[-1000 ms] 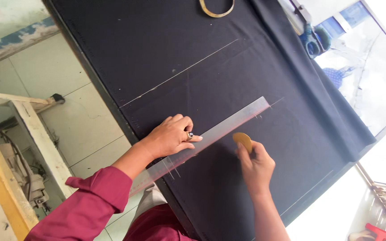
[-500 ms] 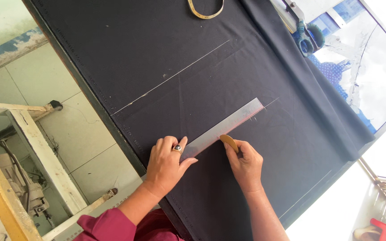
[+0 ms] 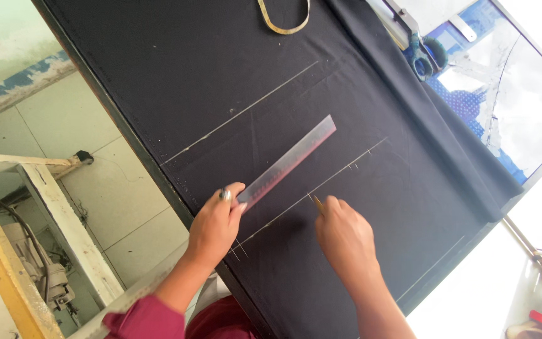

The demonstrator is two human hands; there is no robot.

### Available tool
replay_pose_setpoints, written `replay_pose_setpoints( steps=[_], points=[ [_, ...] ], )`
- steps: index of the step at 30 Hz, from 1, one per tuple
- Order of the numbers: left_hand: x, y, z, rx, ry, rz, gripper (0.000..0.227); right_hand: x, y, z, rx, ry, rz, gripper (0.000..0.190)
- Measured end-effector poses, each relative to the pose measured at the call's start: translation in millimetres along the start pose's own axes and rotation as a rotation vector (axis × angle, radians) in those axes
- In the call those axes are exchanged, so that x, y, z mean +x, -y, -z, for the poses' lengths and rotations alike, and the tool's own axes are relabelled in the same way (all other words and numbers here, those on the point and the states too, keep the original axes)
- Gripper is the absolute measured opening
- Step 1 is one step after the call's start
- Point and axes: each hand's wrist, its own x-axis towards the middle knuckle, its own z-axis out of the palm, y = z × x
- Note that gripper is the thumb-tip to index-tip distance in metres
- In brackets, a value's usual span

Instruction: The person measures and marks a large piece of black fabric on a table using a measuring tape, a ruler, and a yellow chalk-like marker. They draw multiple straight lines and crosshairs to create a grid pattern on the fabric.

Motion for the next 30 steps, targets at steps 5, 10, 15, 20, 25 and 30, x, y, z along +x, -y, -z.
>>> replay_pose_setpoints(
  steps=[5, 10, 15, 20, 25, 30],
  points=[
    [-79.6, 25.7, 33.1, -0.143, -0.037, -0.002, 0.042, -37.3, -3.4, -21.3, 0.53, -0.088, 0.006, 0.021],
    [-133.4, 76.9, 21.8, -0.101, -0.022, 0.153, 0.038, -41.6, 31.0, -31.0, 0.697, -0.195, 0.171, 0.006],
    [-129.1, 86.9, 18.3, -0.043, 0.01, 0.191, 0.036, -30.1, 33.7, -52.7, 0.599, -0.149, 0.087, 0.029],
    [-127.4, 81.0, 18.3, -0.012, 0.028, 0.226, 0.04, -27.9, 34.3, -48.5, 0.608, -0.05, -0.01, 0.047],
    [-124.3, 73.2, 23.7, -0.032, 0.027, 0.225, 0.038, -27.3, 35.8, -42.7, 0.619, -0.029, -0.033, 0.05],
    [-117.5, 50.6, 30.3, 0.003, -0.067, -0.005, 0.042, -26.4, 33.5, -19.0, 0.675, 0.057, -0.076, 0.048]
  ],
)
